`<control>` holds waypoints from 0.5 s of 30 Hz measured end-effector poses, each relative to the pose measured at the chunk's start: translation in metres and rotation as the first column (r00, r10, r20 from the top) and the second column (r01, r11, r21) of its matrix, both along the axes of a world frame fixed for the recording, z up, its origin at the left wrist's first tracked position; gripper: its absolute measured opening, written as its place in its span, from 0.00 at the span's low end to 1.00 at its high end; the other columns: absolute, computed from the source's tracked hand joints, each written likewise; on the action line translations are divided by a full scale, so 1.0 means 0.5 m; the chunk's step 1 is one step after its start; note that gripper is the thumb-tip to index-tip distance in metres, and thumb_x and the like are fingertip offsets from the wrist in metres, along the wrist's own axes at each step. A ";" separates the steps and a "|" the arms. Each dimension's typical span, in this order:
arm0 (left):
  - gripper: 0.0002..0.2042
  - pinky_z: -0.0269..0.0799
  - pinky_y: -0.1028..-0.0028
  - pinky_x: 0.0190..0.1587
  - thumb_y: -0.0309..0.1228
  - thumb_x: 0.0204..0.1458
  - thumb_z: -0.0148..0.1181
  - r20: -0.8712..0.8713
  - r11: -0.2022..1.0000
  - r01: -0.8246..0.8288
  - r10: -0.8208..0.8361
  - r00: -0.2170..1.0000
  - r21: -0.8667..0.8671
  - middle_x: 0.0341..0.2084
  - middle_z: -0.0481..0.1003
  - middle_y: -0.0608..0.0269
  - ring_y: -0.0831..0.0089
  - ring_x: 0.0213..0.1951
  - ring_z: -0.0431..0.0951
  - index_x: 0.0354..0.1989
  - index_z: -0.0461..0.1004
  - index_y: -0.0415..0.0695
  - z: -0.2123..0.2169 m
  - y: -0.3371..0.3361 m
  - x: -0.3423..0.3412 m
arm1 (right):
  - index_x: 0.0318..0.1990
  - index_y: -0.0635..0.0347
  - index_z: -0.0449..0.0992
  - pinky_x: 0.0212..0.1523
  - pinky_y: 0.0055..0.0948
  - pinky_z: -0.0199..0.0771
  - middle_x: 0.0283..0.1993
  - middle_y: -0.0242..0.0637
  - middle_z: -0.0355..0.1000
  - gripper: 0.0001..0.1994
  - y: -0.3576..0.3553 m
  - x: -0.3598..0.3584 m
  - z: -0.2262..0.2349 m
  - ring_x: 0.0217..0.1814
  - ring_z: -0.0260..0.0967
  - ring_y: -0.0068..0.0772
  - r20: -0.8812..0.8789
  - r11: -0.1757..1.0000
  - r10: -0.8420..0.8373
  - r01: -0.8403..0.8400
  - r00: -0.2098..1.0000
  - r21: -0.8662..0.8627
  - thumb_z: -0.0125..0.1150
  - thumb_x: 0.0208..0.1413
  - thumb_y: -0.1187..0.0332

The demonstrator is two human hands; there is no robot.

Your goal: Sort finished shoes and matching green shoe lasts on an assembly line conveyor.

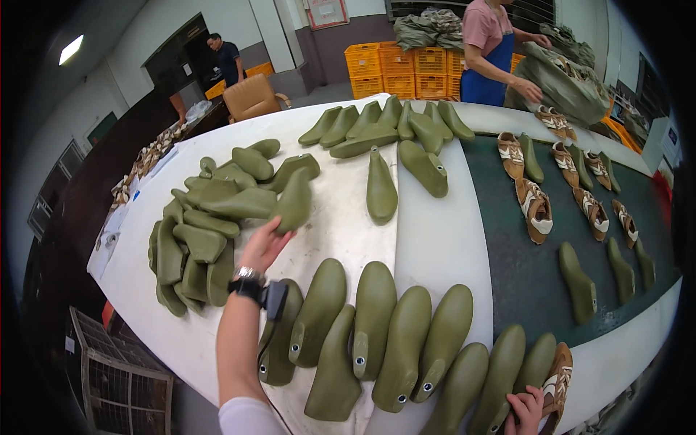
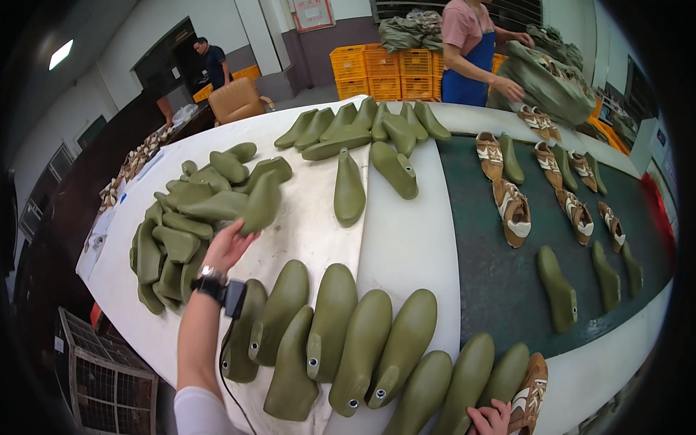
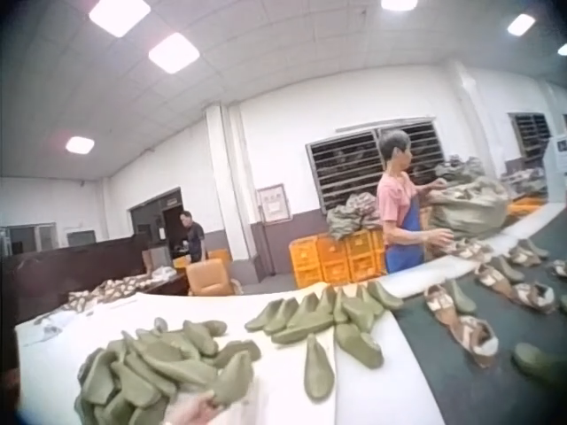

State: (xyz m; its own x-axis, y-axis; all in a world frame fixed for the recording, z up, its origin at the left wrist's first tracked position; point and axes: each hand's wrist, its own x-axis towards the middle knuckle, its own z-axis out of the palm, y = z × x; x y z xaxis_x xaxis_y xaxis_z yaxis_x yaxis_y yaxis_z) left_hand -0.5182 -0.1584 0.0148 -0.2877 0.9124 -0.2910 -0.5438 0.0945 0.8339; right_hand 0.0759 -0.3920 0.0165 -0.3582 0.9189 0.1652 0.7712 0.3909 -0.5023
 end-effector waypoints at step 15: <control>0.29 0.79 0.59 0.26 0.42 0.39 0.68 -0.926 0.611 -0.701 -0.165 0.341 -0.367 0.36 0.76 0.41 0.55 0.34 0.80 0.39 0.71 0.25 -0.156 -0.319 -0.306 | 0.51 0.62 0.71 0.59 0.46 0.57 0.47 0.48 0.67 0.24 -0.001 -0.003 -0.012 0.57 0.58 0.55 -0.038 0.998 0.001 0.001 0.999 0.056 0.51 0.43 0.84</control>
